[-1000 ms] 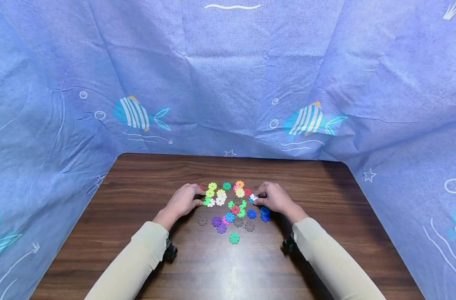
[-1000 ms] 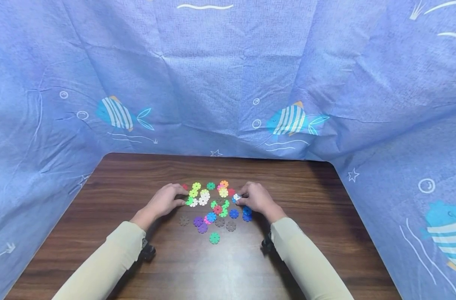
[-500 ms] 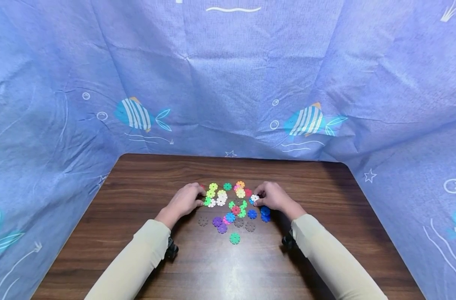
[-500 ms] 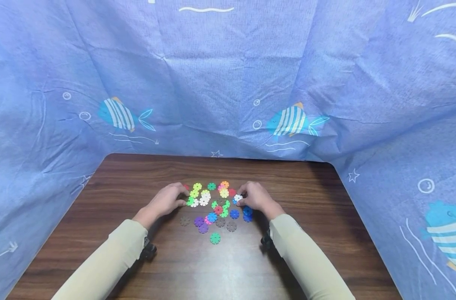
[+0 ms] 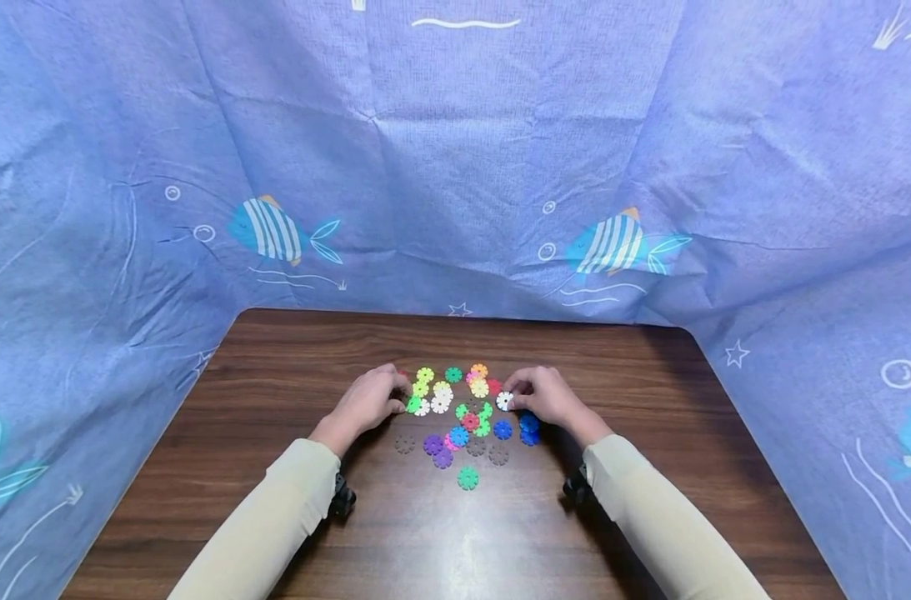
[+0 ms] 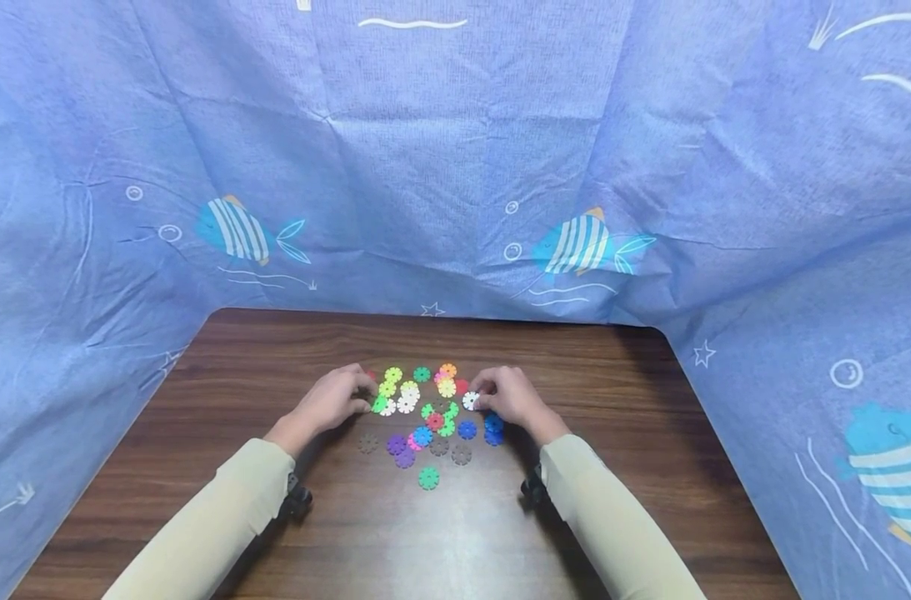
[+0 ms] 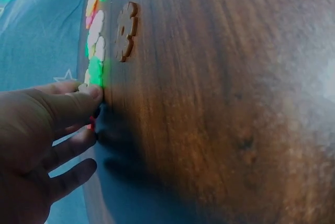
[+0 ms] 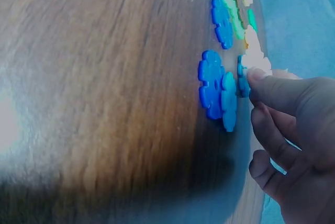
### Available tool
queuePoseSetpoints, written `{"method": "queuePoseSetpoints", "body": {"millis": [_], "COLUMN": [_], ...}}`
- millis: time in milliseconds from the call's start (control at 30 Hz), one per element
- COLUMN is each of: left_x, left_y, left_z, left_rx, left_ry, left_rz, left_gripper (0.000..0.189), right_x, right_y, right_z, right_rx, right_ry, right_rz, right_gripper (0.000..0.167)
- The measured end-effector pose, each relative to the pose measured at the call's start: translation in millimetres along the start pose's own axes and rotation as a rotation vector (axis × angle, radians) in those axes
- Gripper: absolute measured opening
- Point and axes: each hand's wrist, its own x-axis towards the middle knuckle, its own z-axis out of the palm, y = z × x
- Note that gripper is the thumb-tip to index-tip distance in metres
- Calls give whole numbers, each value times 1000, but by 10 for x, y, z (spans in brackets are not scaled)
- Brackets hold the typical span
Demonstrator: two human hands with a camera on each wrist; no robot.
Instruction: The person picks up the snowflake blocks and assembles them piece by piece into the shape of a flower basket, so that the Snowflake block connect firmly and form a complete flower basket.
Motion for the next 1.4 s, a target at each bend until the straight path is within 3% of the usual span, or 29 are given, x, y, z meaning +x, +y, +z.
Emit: {"method": "queuePoseSetpoints", "body": {"millis": [67,167,333,467,633,900,1233,1400], "left_x": [-13,-22,-11,-2,-4,59,74,48], "left_y": [-7,-1,96,252,478,704,782,766], "left_z": [7,7,-62,-84,-50,27,75,58], "left_rx": [-19,-80,-271,-442,-598,-803,-897,-905], "left_ry": [21,56,166,277,340,484,528,521], "left_rz": [13,-15,-76,-49,-3,61,68,68], "left_gripper": [16,19,12,9,9,9,14,12], "right_x": [-4,-3,-9,-25,-70,-142,-201,-182], "right_y": [1,-4,-138,-342,-584,-862,-972,-1013], "right_z": [9,12,-14,-2,44,69,70,109], "right_rx": [22,44,143,308,465,586,646,684], "right_ry": [17,50,129,177,242,345,411,441], "right_rz": [-10,-27,-44,-50,-92,-155,-47,-56], "right_gripper": [10,8,5,7,7,12,13,15]}}
